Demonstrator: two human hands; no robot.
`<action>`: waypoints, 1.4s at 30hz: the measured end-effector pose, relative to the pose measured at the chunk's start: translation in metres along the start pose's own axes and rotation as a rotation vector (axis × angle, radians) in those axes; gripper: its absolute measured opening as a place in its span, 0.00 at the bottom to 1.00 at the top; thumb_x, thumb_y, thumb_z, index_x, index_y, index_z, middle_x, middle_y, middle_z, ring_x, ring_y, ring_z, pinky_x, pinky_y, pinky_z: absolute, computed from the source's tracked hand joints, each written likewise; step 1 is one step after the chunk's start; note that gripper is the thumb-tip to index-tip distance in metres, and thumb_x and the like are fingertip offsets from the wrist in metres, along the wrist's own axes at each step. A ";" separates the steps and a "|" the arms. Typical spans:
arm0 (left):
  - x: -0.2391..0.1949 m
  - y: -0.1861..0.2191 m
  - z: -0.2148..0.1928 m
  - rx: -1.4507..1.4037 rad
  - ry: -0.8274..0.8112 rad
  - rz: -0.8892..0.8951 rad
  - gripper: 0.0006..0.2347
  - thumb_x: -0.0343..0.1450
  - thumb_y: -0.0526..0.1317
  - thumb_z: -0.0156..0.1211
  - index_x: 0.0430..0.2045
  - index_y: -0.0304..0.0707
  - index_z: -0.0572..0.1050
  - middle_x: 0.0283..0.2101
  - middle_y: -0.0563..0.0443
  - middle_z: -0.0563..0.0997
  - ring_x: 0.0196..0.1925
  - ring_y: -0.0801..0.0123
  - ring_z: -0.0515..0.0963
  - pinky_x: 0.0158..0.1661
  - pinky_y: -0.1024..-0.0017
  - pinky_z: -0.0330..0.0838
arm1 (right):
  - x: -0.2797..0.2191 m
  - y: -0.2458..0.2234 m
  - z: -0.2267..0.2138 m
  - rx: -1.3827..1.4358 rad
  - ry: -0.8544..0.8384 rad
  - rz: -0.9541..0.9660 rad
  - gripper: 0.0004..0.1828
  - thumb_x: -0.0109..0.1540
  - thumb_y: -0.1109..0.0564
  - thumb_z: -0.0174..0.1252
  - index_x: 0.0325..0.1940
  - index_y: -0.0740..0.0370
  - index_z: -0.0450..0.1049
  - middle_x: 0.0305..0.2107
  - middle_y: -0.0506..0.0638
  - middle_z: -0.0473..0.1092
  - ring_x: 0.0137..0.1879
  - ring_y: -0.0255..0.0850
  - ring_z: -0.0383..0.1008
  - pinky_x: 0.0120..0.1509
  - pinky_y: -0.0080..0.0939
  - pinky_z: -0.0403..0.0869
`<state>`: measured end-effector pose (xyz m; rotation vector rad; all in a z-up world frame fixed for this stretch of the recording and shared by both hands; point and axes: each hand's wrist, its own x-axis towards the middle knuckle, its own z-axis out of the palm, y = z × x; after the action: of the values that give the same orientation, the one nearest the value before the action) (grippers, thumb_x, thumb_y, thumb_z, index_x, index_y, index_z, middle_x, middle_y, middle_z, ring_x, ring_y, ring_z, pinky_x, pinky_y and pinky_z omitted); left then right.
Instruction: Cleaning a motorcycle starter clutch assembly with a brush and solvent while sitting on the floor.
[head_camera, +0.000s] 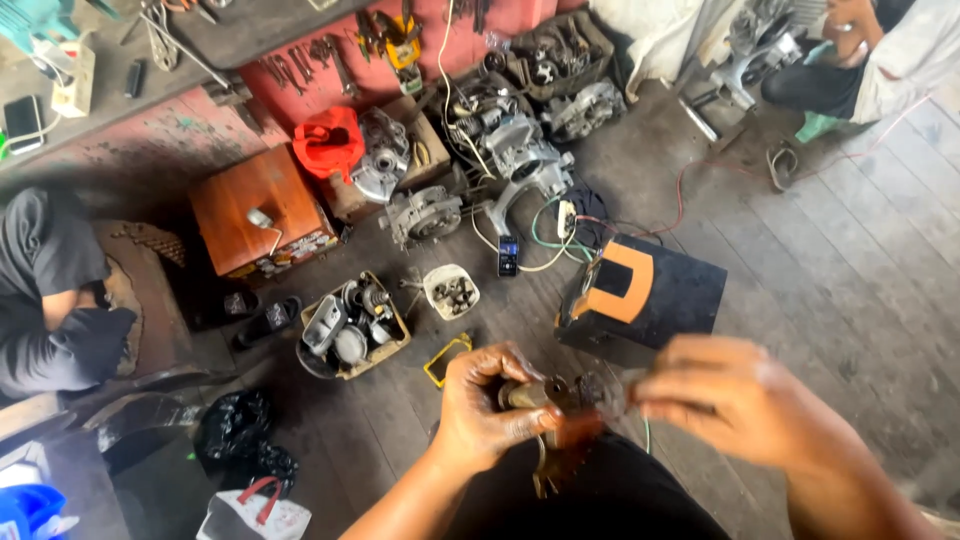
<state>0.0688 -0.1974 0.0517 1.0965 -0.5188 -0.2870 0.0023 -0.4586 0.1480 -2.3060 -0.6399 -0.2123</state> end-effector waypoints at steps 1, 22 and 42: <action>-0.003 0.004 -0.002 -0.002 0.004 -0.006 0.13 0.57 0.32 0.78 0.24 0.37 0.75 0.31 0.52 0.78 0.30 0.73 0.73 0.36 0.76 0.67 | 0.002 -0.003 0.002 0.004 -0.004 0.004 0.06 0.52 0.59 0.68 0.34 0.57 0.82 0.25 0.42 0.76 0.23 0.34 0.73 0.27 0.34 0.70; -0.045 0.006 -0.109 0.074 0.133 -0.119 0.15 0.59 0.34 0.77 0.33 0.33 0.76 0.35 0.49 0.82 0.35 0.69 0.78 0.43 0.71 0.73 | 0.080 -0.017 0.106 -0.053 0.006 0.123 0.08 0.52 0.58 0.68 0.36 0.55 0.83 0.25 0.41 0.75 0.22 0.36 0.71 0.28 0.36 0.69; -0.012 -0.397 -0.407 0.039 0.349 -0.153 0.04 0.60 0.20 0.66 0.21 0.24 0.82 0.28 0.39 0.87 0.26 0.63 0.84 0.31 0.73 0.76 | -0.062 0.433 0.445 -0.035 0.442 0.772 0.15 0.55 0.65 0.61 0.45 0.65 0.80 0.36 0.51 0.82 0.43 0.39 0.84 0.49 0.36 0.77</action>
<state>0.2876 -0.0526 -0.4530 1.1966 -0.1302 -0.2127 0.1527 -0.4427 -0.4574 -2.2542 0.4783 -0.3428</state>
